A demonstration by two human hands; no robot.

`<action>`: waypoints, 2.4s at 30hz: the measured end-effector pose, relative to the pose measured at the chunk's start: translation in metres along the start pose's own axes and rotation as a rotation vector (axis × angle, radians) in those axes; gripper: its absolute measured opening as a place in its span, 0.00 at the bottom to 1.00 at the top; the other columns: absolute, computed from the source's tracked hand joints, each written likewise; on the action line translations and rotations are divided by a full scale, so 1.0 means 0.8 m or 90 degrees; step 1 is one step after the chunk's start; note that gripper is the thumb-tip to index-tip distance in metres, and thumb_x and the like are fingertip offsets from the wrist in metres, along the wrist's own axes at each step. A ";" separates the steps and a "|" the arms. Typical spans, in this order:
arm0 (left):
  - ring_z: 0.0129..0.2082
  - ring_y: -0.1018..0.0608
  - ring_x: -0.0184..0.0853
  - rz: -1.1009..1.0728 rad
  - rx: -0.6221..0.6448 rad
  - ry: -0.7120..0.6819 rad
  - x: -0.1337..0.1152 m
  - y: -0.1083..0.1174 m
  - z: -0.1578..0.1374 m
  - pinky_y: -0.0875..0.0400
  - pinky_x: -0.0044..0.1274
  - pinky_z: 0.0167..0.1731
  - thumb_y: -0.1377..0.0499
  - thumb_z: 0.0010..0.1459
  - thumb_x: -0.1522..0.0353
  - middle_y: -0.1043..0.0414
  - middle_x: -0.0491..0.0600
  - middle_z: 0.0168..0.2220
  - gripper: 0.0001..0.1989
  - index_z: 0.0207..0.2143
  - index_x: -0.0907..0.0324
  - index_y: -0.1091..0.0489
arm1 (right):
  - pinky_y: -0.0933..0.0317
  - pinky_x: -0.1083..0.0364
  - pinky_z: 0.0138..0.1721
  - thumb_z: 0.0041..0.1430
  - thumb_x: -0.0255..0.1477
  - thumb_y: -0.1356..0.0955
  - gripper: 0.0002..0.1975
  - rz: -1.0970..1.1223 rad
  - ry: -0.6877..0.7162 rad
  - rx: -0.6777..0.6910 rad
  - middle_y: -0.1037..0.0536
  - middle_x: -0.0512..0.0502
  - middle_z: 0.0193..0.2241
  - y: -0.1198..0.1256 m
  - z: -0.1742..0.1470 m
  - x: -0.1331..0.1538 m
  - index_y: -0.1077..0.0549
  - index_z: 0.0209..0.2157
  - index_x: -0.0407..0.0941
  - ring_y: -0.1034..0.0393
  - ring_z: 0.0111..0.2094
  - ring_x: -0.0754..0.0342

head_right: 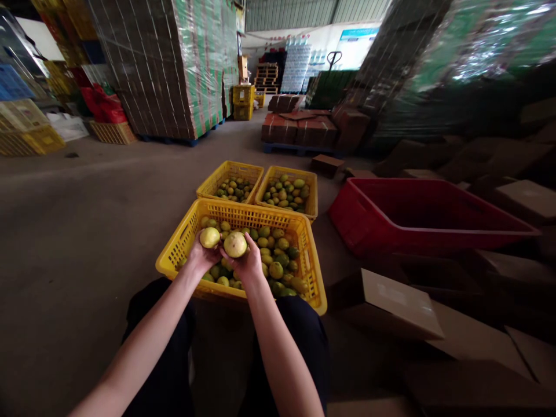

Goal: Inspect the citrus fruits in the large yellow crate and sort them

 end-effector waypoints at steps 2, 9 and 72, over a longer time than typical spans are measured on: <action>0.20 0.27 0.31 -0.028 -0.004 -0.013 -0.002 -0.003 0.000 0.30 0.21 0.21 0.50 0.66 0.61 0.28 0.48 0.24 0.15 0.38 0.61 0.29 | 0.26 0.50 0.29 0.63 0.33 0.37 0.09 0.027 0.004 -0.006 0.19 0.43 0.26 -0.002 -0.002 0.001 0.29 0.39 0.42 0.22 0.28 0.49; 0.26 0.21 0.33 -0.104 0.115 -0.036 -0.010 -0.018 -0.006 0.25 0.21 0.25 0.52 0.66 0.67 0.24 0.50 0.28 0.13 0.40 0.60 0.29 | 0.28 0.53 0.27 0.63 0.39 0.36 0.13 0.050 0.098 0.053 0.18 0.46 0.32 -0.018 -0.012 0.014 0.27 0.44 0.47 0.22 0.28 0.50; 0.18 0.28 0.29 0.046 0.295 0.015 0.015 -0.036 -0.042 0.35 0.19 0.16 0.48 0.63 0.64 0.27 0.49 0.25 0.14 0.29 0.59 0.27 | 0.26 0.49 0.34 0.51 0.39 0.32 0.19 -0.098 0.136 0.199 0.19 0.44 0.32 -0.027 -0.059 0.024 0.25 0.41 0.43 0.23 0.37 0.46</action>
Point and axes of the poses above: each hand's wrist, its own z-axis towards the middle knuckle, its own y-axis out of the back of the hand, x = y × z, the point moved 7 cm from there along z, towards the middle knuckle
